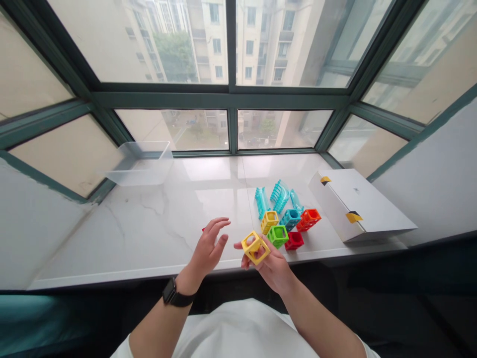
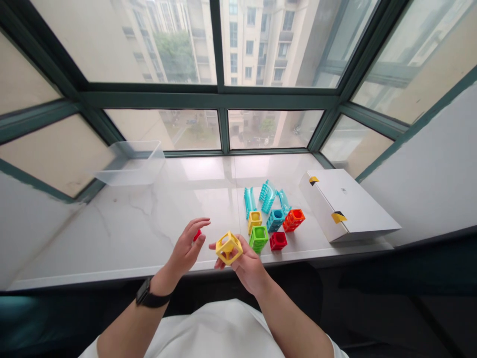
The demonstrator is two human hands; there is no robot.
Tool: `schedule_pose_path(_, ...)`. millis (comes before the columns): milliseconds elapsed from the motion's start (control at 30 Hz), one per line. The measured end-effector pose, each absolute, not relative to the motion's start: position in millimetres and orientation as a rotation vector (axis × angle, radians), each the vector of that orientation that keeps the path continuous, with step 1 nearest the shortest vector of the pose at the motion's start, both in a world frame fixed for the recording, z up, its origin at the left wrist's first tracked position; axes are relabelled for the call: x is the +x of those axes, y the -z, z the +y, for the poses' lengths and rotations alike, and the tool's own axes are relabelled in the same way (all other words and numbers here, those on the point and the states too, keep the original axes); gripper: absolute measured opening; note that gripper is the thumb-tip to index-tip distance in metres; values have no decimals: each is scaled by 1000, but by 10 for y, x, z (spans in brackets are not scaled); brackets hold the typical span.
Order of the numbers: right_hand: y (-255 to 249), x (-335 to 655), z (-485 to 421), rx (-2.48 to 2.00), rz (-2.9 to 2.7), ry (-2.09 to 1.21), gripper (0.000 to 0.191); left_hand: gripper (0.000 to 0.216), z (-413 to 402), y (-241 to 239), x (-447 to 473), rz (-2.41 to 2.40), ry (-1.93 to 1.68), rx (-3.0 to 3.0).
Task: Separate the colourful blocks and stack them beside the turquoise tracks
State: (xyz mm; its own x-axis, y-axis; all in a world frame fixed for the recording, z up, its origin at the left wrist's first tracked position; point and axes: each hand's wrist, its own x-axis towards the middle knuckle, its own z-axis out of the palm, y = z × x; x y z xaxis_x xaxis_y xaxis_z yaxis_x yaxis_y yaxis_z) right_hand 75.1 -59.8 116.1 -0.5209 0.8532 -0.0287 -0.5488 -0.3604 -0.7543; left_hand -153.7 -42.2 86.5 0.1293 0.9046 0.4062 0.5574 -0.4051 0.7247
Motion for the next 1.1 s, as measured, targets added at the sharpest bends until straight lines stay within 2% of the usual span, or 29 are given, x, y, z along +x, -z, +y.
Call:
schedule_pose_path(133, -1137, 744, -582, -542, -920, -1956, 34, 36, -734, -1279, -1305, 1087, -1311, 2044)
schedule_pose_path(233, -1080, 740, -581, -584, -943, -1884, 30, 27, -830, -1396, -1187, 1066, -1291, 2050)
schedule_pose_path(367, -1017, 759, -598, -625, -1031, -1809, 27, 17, -854, -1398, -1125, 1109, -1290, 1991)
schedule_pose_path(600, -1092, 815, -618, -636, -1187, -1696, 26, 26, -930, -1419, -1116, 1108, -1180, 2016)
schedule_pose_path(767, -1192, 840, -614, -662, -1200, -1660, 36, 34, -956, -1433, -1124, 1096, -1089, 2025)
schedule_pose_path(933, -1179, 824, -648, -687, -1300, -1565, 36, 43, -942, -1435, -1068, 1055, -1162, 1803)
schedule_pose_path(1100, -1083, 791, -676, -795, -1392, -1298, 41, 36, -937, -1427, -955, 1141, -1267, 1508)
